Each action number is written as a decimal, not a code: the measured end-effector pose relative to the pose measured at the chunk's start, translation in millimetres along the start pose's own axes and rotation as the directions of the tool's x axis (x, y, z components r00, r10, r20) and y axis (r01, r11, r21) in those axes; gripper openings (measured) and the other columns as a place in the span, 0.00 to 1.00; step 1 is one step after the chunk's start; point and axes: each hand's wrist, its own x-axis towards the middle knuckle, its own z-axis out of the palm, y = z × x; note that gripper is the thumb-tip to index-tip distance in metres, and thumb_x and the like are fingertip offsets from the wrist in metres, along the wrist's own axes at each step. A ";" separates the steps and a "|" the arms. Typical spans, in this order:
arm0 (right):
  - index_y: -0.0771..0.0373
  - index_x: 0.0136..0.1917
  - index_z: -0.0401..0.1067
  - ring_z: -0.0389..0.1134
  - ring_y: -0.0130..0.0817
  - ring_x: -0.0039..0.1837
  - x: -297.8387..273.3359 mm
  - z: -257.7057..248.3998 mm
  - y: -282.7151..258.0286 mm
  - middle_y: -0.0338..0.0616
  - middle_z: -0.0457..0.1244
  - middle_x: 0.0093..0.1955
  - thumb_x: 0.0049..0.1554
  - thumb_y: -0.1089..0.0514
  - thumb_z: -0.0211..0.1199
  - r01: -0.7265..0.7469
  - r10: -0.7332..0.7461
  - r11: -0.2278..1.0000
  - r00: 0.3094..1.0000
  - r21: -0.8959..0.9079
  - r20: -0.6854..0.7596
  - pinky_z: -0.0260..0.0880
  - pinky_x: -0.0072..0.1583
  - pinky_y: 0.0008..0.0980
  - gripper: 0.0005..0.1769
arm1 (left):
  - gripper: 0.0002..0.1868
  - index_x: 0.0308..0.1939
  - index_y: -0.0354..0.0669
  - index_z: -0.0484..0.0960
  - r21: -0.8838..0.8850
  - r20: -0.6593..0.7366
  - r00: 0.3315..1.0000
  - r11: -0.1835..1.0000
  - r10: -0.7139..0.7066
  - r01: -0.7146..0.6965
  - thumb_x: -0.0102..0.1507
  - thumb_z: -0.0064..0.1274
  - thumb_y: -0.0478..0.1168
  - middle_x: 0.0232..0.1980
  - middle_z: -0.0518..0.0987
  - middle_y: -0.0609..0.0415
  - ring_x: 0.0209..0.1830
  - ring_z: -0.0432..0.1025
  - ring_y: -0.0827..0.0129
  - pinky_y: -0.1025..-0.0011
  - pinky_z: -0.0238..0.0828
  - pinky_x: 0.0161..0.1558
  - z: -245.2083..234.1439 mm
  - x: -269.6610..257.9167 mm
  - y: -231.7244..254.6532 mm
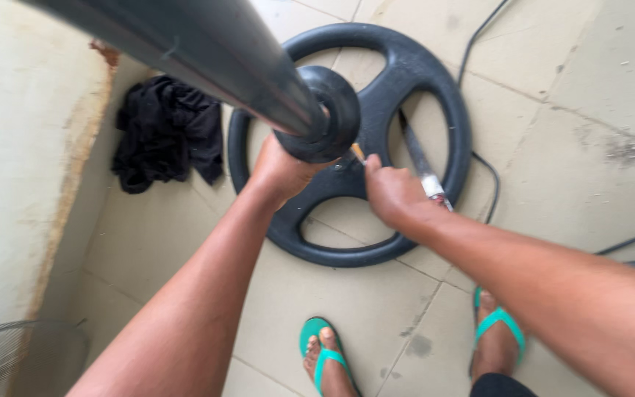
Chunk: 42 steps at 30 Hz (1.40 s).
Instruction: The person uses a knife and scissors to pry and unscrew fasteners on a standing fan base, then removes the pole and wipes it with a cloth.
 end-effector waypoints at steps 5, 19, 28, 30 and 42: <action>0.65 0.66 0.58 0.72 0.63 0.53 -1.1 -28.2 37.6 0.65 0.69 0.48 0.63 0.61 0.44 0.161 -0.152 0.970 0.986 -0.181 0.065 0.71 0.52 0.58 0.18 | 0.17 0.46 0.45 0.86 -0.020 0.007 0.998 0.998 0.063 -0.063 0.53 0.70 0.36 0.46 0.86 0.57 0.46 0.80 0.73 0.71 0.76 0.49 6.6 -1.1 -4.3; 0.44 0.81 0.52 0.75 0.39 0.52 76.9 -118.8 64.0 0.43 0.72 0.49 0.67 0.47 0.47 0.426 -0.292 0.616 0.905 -0.663 0.311 0.76 0.51 0.42 0.30 | 0.20 0.45 0.49 0.85 0.063 -0.004 0.999 0.997 0.048 -0.048 0.50 0.71 0.38 0.46 0.86 0.59 0.48 0.80 0.74 0.70 0.76 0.51 1.5 -0.2 -0.8; 0.47 0.71 0.65 0.74 0.39 0.48 65.7 -135.2 50.7 0.43 0.70 0.45 0.68 0.51 0.52 0.085 -0.039 0.946 0.988 -0.313 0.150 0.75 0.49 0.41 0.18 | 0.22 0.47 0.51 0.84 0.032 -0.003 1.000 0.999 0.029 -0.029 0.50 0.71 0.38 0.48 0.86 0.60 0.49 0.80 0.74 0.70 0.77 0.52 1.5 1.8 -2.3; 0.55 0.68 0.64 0.74 0.40 0.45 52.1 -117.6 61.2 0.46 0.69 0.44 0.68 0.53 0.50 -0.090 0.072 0.990 0.985 0.111 0.157 0.77 0.46 0.41 0.16 | 0.21 0.47 0.50 0.84 0.042 -0.010 1.000 0.999 -0.001 0.001 0.51 0.70 0.37 0.48 0.86 0.59 0.49 0.80 0.74 0.70 0.77 0.52 3.6 1.3 -4.0; 0.63 0.68 0.59 0.69 0.30 0.36 -18.1 25.3 0.8 0.48 0.67 0.43 0.66 0.58 0.46 -0.298 0.291 0.386 0.937 0.873 0.191 0.80 0.41 0.36 0.17 | 0.22 0.48 0.47 0.83 -0.048 -0.143 0.990 0.999 0.010 -0.017 0.50 0.71 0.37 0.48 0.86 0.59 0.49 0.80 0.74 0.70 0.76 0.52 15.6 -0.9 -13.7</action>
